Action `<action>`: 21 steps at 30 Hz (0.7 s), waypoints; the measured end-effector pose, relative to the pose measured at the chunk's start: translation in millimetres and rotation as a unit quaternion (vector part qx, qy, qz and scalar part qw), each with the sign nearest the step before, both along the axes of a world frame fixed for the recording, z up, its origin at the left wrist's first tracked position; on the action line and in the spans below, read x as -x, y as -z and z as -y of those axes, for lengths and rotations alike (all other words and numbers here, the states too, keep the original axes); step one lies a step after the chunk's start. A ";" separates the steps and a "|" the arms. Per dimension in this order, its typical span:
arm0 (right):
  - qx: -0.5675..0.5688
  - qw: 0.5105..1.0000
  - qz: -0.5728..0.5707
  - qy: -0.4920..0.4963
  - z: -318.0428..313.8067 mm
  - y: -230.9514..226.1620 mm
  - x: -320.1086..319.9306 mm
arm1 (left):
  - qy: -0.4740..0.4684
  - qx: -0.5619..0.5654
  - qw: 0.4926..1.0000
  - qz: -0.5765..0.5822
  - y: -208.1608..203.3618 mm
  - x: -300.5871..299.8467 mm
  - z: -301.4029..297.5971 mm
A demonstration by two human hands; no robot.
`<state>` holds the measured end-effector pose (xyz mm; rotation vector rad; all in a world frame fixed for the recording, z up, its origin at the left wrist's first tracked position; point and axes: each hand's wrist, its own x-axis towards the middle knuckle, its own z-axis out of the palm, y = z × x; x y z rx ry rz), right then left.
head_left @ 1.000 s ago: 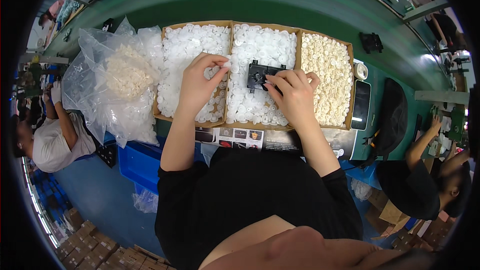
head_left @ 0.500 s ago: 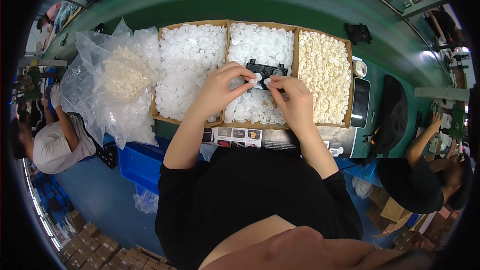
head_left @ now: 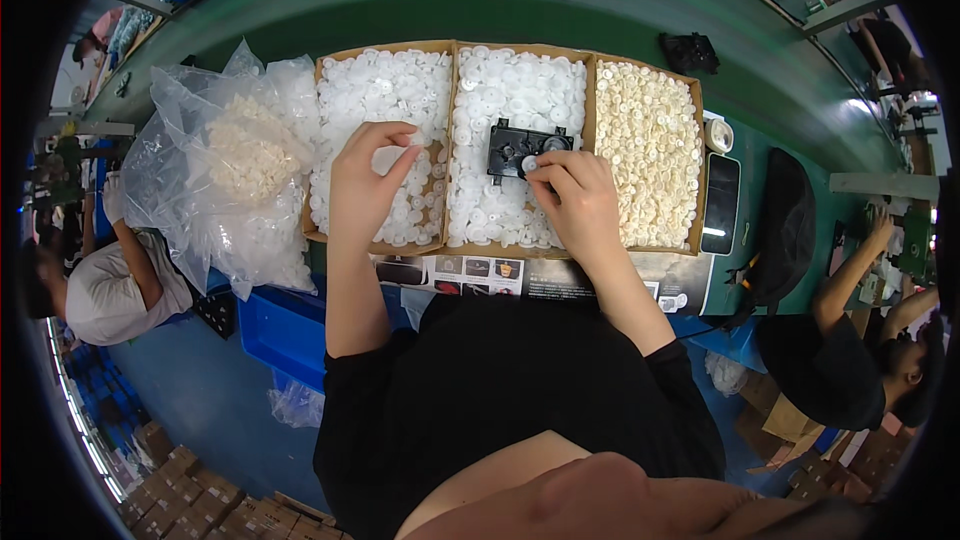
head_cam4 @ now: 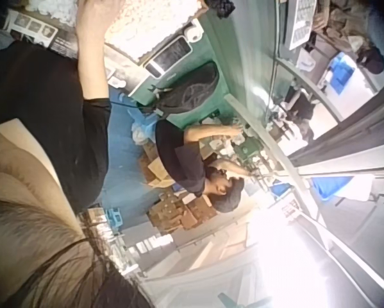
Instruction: Assembling small electronic components at a factory workstation.
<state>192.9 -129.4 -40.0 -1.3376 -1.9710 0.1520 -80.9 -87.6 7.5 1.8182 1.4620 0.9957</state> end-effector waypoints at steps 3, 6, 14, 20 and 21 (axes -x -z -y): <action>-0.006 1.000 0.008 -0.003 0.1 0.0 0.6 | -0.028 -0.016 0.999 -0.005 0.4 4.5 1.6; 0.001 1.000 0.026 -0.001 0.0 -5.1 1.0 | 0.024 0.027 0.999 0.004 -7.5 -14.9 0.2; -0.027 0.999 0.039 0.018 7.2 -23.0 -10.3 | 0.155 0.046 0.986 -0.047 -4.8 -76.7 -6.5; 0.010 0.998 0.017 0.061 19.9 -28.0 -39.4 | 0.172 0.031 0.983 -0.048 6.9 -91.1 -15.4; 0.017 0.998 0.011 0.067 21.4 -26.9 -43.4 | 0.174 0.029 0.983 -0.046 7.7 -92.2 -16.4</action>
